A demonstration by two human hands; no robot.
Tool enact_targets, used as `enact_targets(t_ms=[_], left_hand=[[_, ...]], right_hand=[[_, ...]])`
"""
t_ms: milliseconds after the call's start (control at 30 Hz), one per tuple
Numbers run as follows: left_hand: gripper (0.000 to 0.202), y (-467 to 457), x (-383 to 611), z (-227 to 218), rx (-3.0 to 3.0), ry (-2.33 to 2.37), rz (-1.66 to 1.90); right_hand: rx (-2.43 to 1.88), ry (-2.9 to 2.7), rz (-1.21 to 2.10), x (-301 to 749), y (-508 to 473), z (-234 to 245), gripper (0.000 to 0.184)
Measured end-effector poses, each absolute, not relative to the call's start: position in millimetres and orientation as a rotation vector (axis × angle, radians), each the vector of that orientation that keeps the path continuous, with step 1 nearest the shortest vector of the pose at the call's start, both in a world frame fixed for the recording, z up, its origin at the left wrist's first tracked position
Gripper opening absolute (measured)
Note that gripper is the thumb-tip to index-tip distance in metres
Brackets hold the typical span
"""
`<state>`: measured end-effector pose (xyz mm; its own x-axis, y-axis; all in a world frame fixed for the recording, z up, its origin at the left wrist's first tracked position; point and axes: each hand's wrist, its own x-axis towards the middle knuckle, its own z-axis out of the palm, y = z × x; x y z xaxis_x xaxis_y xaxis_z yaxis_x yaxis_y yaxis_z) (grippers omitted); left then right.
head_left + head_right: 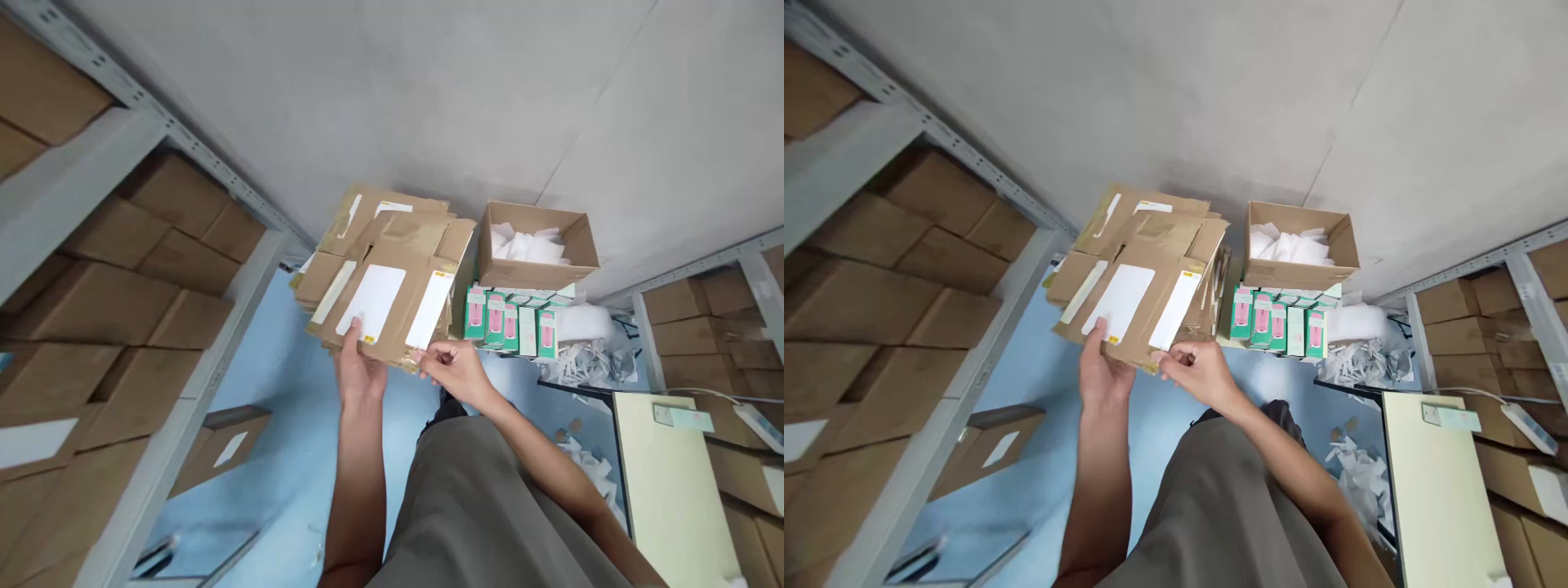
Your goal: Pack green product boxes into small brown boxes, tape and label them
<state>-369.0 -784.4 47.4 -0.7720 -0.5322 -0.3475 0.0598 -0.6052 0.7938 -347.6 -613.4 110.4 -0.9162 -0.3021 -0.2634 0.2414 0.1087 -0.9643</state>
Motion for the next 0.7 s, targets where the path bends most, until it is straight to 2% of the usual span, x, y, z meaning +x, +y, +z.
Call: enact_targets(t_ms=[200,367,467,600,700], left_hand=[[0.052,-712,-378,73,0.645,-1.354,-2.522],[0.068,-615,-379,77,0.449,-1.640,-2.749],[0.072,-544,-367,72,0.275,-1.895,-2.891],[0.073,-443,-336,60,-0.101,-2.315,-2.936],[0.076,-362,-306,50,-0.348,-2.566,-2.941]], right_hand=[[0.204,2.224,-1.899,-308,-527,104,0.059],[0.933,2.648,-2.026,-254,-397,117,0.054],[1.441,2.879,-1.942,-200,-309,120,0.052],[1.892,2.902,-1.786,-109,-207,102,0.052],[2.083,2.785,-1.754,-38,-150,76,0.064]])
